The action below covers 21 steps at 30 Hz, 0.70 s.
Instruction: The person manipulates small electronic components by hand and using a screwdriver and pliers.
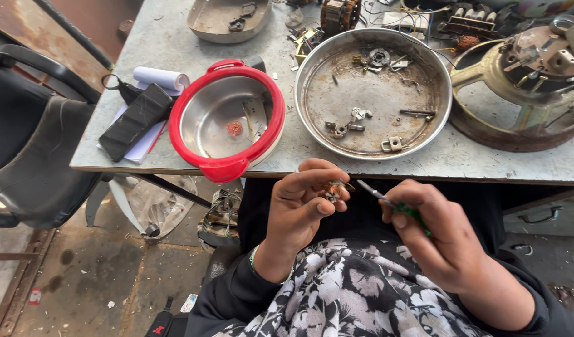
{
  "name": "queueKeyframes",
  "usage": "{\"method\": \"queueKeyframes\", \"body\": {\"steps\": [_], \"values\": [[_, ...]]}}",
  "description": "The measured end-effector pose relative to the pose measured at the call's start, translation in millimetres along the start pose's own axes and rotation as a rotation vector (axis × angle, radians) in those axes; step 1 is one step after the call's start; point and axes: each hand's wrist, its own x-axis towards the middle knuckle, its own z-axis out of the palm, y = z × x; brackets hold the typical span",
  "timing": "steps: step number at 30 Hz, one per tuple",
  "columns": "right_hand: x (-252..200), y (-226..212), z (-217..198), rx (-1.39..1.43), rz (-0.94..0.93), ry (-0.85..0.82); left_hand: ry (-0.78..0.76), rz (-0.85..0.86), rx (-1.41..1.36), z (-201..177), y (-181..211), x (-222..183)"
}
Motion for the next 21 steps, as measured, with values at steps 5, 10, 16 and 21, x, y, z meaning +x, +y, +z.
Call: {"method": "queueKeyframes", "body": {"steps": [5, 10, 16, 21], "values": [[9.9, -10.3, 11.3, -0.003, 0.058, -0.068, 0.067, 0.129, -0.006, 6.3, -0.4, 2.3], [21.5, -22.6, 16.3, -0.108, -0.108, -0.125, 0.162, 0.159, -0.053, 8.2, -8.4, 2.9], [23.5, -29.9, 19.3, -0.257, -0.040, -0.114, 0.179, 0.229, 0.138, 6.9, -12.6, 1.1], [24.4, -33.3, 17.8, -0.330, -0.027, -0.097, 0.204, 0.215, 0.154, 14.9, -12.5, 0.9]]}}
